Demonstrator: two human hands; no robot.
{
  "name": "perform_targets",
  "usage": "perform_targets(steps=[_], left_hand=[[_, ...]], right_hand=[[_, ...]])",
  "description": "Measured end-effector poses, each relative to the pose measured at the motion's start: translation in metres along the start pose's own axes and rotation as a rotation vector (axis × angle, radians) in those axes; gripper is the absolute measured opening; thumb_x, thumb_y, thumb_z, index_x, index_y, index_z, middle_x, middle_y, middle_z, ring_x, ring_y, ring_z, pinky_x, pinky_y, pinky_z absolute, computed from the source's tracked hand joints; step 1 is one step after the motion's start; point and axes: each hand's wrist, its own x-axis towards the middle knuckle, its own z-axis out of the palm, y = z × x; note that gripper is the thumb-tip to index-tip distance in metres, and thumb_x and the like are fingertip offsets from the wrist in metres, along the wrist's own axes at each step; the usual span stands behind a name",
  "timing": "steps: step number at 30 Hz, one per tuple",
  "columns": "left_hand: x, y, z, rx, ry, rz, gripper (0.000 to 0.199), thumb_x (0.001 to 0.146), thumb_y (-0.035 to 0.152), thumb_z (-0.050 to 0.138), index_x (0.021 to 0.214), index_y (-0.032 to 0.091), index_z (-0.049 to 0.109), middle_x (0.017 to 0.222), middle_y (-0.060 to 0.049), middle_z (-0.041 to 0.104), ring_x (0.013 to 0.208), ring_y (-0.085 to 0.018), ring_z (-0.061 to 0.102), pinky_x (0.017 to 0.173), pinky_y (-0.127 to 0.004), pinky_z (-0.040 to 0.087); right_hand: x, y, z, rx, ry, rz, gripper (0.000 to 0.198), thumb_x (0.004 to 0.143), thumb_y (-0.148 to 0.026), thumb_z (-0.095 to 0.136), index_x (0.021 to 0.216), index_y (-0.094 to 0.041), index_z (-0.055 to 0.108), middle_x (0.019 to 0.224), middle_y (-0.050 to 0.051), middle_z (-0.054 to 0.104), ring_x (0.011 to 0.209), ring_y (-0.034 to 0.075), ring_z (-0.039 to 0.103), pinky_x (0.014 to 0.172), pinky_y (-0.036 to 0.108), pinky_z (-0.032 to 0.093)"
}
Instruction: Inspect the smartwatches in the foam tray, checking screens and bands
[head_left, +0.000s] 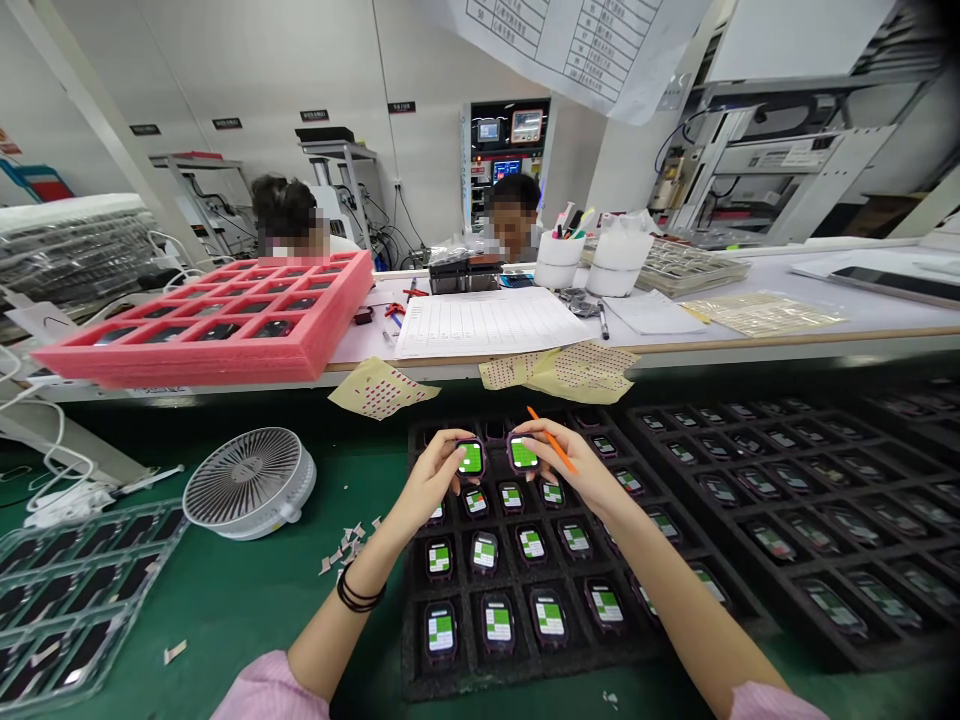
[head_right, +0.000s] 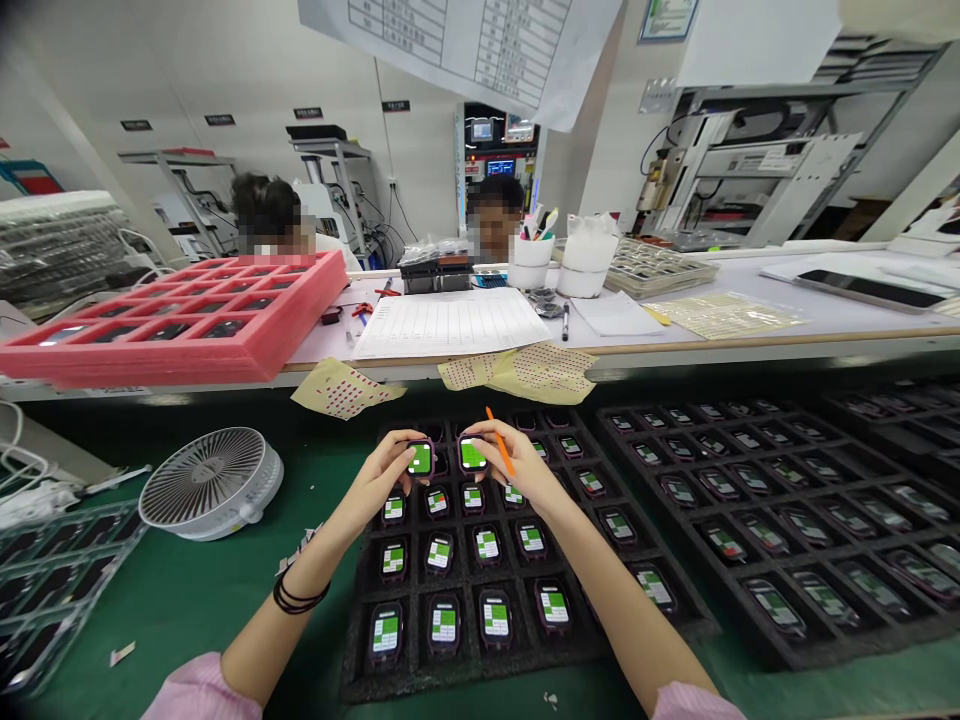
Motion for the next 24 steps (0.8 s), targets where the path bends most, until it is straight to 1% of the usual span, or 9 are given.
perform_targets(steps=[4, 7, 9, 11, 15, 19, 21, 24], left_hand=[[0.001, -0.008, -0.001, -0.020, -0.033, 0.035, 0.037, 0.083, 0.039, 0.059, 0.112, 0.020, 0.047, 0.098, -0.006, 0.059, 0.073, -0.015, 0.064, 0.051, -0.020, 0.043], [0.002, -0.014, -0.001, -0.030, -0.068, 0.057, 0.043, 0.081, 0.036, 0.062, 0.117, 0.021, 0.044, 0.107, -0.009, 0.058, 0.083, -0.018, 0.065, 0.052, -0.020, 0.043], [0.002, -0.016, -0.001, -0.023, -0.086, 0.055, 0.044, 0.082, 0.035, 0.061, 0.119, 0.021, 0.043, 0.111, -0.010, 0.057, 0.087, -0.019, 0.065, 0.053, -0.020, 0.044], [0.002, -0.015, -0.001, -0.020, -0.089, 0.051, 0.043, 0.083, 0.036, 0.060, 0.119, 0.021, 0.043, 0.112, -0.010, 0.057, 0.086, -0.018, 0.065, 0.053, -0.020, 0.043], [0.001, -0.008, 0.000, -0.025, -0.063, 0.037, 0.037, 0.085, 0.039, 0.055, 0.116, 0.020, 0.046, 0.104, -0.008, 0.058, 0.079, -0.017, 0.065, 0.052, -0.021, 0.043], [0.001, -0.001, 0.001, -0.003, -0.014, 0.009, 0.038, 0.084, 0.043, 0.056, 0.112, 0.019, 0.049, 0.094, -0.004, 0.057, 0.070, -0.014, 0.064, 0.050, -0.020, 0.041], [0.001, 0.001, 0.001, -0.001, 0.039, -0.001, 0.038, 0.083, 0.046, 0.056, 0.109, 0.018, 0.051, 0.089, -0.003, 0.057, 0.063, -0.011, 0.061, 0.046, -0.019, 0.039], [0.000, 0.002, 0.002, -0.007, 0.117, -0.014, 0.039, 0.081, 0.051, 0.057, 0.099, 0.017, 0.054, 0.080, -0.001, 0.056, 0.056, -0.008, 0.053, 0.042, -0.018, 0.036]], right_hand=[[0.002, 0.001, -0.001, 0.010, 0.085, 0.023, 0.024, 0.076, -0.041, 0.067, 0.088, -0.021, 0.062, 0.066, -0.003, 0.054, 0.042, 0.007, 0.048, 0.036, 0.021, 0.040], [0.002, -0.001, 0.000, 0.021, 0.133, 0.038, 0.025, 0.072, -0.042, 0.071, 0.083, -0.021, 0.062, 0.063, -0.004, 0.051, 0.043, 0.007, 0.045, 0.038, 0.022, 0.042], [0.002, -0.002, 0.001, 0.029, 0.133, 0.040, 0.027, 0.070, -0.042, 0.073, 0.082, -0.021, 0.062, 0.063, -0.004, 0.050, 0.043, 0.007, 0.043, 0.038, 0.022, 0.042], [0.002, -0.001, 0.001, 0.028, 0.104, 0.032, 0.028, 0.068, -0.040, 0.075, 0.084, -0.021, 0.061, 0.065, -0.004, 0.050, 0.046, 0.007, 0.043, 0.041, 0.022, 0.044], [0.002, 0.003, 0.000, -0.003, 0.020, -0.008, 0.031, 0.067, -0.032, 0.077, 0.092, -0.022, 0.060, 0.076, -0.002, 0.055, 0.058, 0.009, 0.050, 0.053, 0.024, 0.051], [0.002, 0.005, -0.002, -0.015, -0.061, -0.019, 0.037, 0.069, -0.028, 0.075, 0.101, -0.023, 0.058, 0.092, 0.002, 0.059, 0.072, 0.013, 0.058, 0.065, 0.028, 0.053], [0.002, 0.006, -0.002, 0.006, -0.099, -0.004, 0.037, 0.074, -0.029, 0.071, 0.107, -0.023, 0.056, 0.096, 0.003, 0.059, 0.073, 0.013, 0.061, 0.064, 0.027, 0.053], [0.002, 0.007, -0.002, 0.043, -0.139, 0.012, 0.037, 0.078, -0.033, 0.066, 0.112, -0.023, 0.054, 0.100, 0.005, 0.059, 0.072, 0.014, 0.063, 0.051, 0.022, 0.048]])
